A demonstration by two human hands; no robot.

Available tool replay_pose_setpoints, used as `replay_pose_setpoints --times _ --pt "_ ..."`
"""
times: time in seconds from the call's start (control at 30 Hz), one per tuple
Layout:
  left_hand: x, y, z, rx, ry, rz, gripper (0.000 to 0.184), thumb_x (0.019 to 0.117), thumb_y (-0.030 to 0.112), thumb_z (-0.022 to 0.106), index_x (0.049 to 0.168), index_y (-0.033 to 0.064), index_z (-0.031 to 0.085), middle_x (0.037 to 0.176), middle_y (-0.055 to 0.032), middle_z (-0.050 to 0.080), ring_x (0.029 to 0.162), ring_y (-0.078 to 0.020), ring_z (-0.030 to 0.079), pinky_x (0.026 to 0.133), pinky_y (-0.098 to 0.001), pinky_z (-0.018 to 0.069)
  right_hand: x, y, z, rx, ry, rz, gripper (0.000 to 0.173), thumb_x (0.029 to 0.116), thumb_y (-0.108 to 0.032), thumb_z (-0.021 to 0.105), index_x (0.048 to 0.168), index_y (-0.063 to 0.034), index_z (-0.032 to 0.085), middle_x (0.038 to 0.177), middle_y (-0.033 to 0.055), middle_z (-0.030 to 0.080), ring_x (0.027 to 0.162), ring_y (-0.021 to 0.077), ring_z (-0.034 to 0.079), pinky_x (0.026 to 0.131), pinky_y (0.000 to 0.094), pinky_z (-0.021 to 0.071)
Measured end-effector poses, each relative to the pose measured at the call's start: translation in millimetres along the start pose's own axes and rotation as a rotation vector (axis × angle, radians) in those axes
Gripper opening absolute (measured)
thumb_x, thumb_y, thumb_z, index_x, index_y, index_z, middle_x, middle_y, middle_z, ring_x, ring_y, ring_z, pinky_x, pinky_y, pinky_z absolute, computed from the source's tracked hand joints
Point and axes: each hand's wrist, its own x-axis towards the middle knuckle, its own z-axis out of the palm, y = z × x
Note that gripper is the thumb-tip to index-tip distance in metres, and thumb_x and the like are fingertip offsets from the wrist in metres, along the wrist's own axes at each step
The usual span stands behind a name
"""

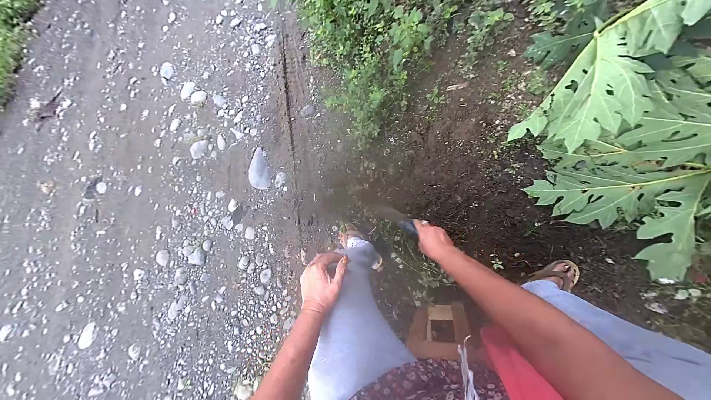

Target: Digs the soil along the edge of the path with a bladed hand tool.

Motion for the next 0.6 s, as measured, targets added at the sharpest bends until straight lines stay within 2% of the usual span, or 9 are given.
replay_pose_setpoints --times 0.1,0.23,0.3,0.37,0.47,0.6 --pt "-3 -7 1 -0.021 0.031 -0.009 0.053 0.0980 0.047 0.041 0.100 0.0118 0.080 0.107 -0.0109 0.077 0.104 -0.0308 0.072 0.089 -0.0569 0.0537 32 -33 18 -0.169 -0.094 -0.003 0.041 0.1076 -0.005 0.040 0.148 -0.0015 0.046 0.139 0.0257 0.060 0.126 0.0449 0.060 0.103 0.0597 0.0487" --pt "-6 -11 0 -0.029 0.045 -0.021 0.053 0.0988 0.047 0.040 0.099 0.0115 0.080 0.106 -0.0109 0.077 0.103 -0.0313 0.073 0.089 -0.0571 0.0537 10 -4 36 -0.288 -0.232 0.042 0.045 0.1033 0.001 0.045 0.148 -0.0029 0.047 0.135 0.0266 0.063 0.124 0.0476 0.061 0.098 0.0644 0.0497" --pt "-7 -12 0 -0.031 0.034 -0.033 0.054 0.0990 0.047 0.040 0.100 0.0114 0.080 0.108 -0.0118 0.077 0.104 -0.0326 0.072 0.090 -0.0582 0.0530 -22 28 31 -0.358 -0.270 0.062 0.046 0.1035 0.002 0.046 0.149 -0.0033 0.046 0.133 0.0268 0.064 0.123 0.0479 0.062 0.098 0.0644 0.0499" --pt "-9 -13 0 -0.030 0.028 -0.040 0.054 0.0994 0.048 0.039 0.101 0.0119 0.080 0.108 -0.0122 0.077 0.106 -0.0332 0.072 0.091 -0.0588 0.0520 -58 72 20 -0.390 -0.278 0.076 0.043 0.1029 0.000 0.047 0.145 -0.0035 0.049 0.127 0.0281 0.066 0.117 0.0494 0.064 0.092 0.0657 0.0519" --pt "-12 -16 1 -0.036 0.029 -0.044 0.055 0.0994 0.049 0.039 0.100 0.0129 0.080 0.107 -0.0117 0.076 0.105 -0.0328 0.072 0.090 -0.0596 0.0518 -107 140 -13 -0.437 -0.234 0.126 0.040 0.1047 -0.004 0.048 0.145 -0.0038 0.050 0.120 0.0318 0.066 0.110 0.0534 0.065 0.087 0.0685 0.0526" --pt "-17 -22 4 -0.046 0.034 -0.019 0.058 0.0992 0.053 0.037 0.100 0.0144 0.080 0.105 -0.0102 0.077 0.102 -0.0320 0.072 0.088 -0.0608 0.0516 -166 235 -71 -0.426 -0.048 0.389 0.038 0.1023 -0.006 0.056 0.139 0.0027 0.053 0.112 0.0365 0.065 0.103 0.0591 0.064 0.081 0.0733 0.0518"
